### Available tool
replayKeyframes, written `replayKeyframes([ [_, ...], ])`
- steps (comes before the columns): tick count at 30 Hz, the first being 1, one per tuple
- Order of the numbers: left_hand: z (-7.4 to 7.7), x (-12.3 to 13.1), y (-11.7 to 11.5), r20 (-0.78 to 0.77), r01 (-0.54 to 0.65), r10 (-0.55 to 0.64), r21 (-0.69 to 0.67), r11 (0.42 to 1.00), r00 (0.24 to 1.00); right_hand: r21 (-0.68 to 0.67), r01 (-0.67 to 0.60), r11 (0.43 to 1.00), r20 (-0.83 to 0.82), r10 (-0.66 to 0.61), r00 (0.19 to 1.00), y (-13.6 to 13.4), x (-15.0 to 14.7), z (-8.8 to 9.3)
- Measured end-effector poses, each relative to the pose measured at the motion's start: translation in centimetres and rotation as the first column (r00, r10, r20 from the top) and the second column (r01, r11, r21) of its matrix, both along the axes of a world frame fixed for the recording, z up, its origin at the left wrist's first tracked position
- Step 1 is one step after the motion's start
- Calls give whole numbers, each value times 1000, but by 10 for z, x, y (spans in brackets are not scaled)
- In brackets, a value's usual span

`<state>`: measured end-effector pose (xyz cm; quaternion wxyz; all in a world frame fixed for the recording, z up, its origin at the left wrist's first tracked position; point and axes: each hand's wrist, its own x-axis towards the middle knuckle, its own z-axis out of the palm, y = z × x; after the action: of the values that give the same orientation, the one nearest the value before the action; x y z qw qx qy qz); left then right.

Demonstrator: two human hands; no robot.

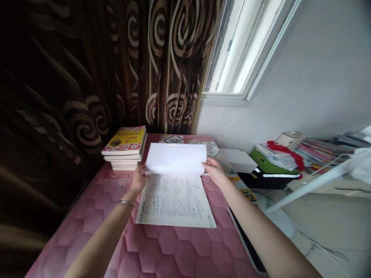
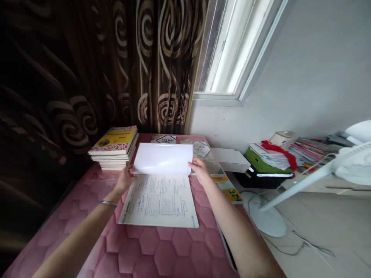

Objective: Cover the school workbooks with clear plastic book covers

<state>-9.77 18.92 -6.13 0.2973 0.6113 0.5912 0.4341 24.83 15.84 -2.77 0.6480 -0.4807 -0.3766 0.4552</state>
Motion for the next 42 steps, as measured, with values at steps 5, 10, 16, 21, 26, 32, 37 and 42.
replayKeyframes([
  [5,11,-28,-11,177,231,-235,46,972,956,-4,-169,986,298,163,940,-56,19,-15],
  [10,14,-56,-38,-33,432,-436,-78,898,899,17,-354,935,778,210,592,-101,29,-43],
  [16,11,-27,-86,-579,338,-279,-6,941,766,-70,-426,902,949,193,251,-122,14,-42],
  [21,-12,32,-139,-727,700,-470,22,714,501,-64,-392,918,982,127,138,-141,-40,-40],
  [26,-28,43,-164,-793,764,-459,13,645,400,-109,-331,937,991,77,-108,-177,-75,-67],
  [32,-33,28,-169,-826,688,-404,-27,725,393,-58,-232,971,989,24,-148,-197,-55,-90],
  [37,-43,30,-179,-836,627,-363,-31,779,411,-168,-187,968,984,155,-83,-160,-48,-54],
  [42,-50,46,-187,-825,603,-365,-38,797,431,-188,-345,919,980,196,-12,-96,-100,-22],
])
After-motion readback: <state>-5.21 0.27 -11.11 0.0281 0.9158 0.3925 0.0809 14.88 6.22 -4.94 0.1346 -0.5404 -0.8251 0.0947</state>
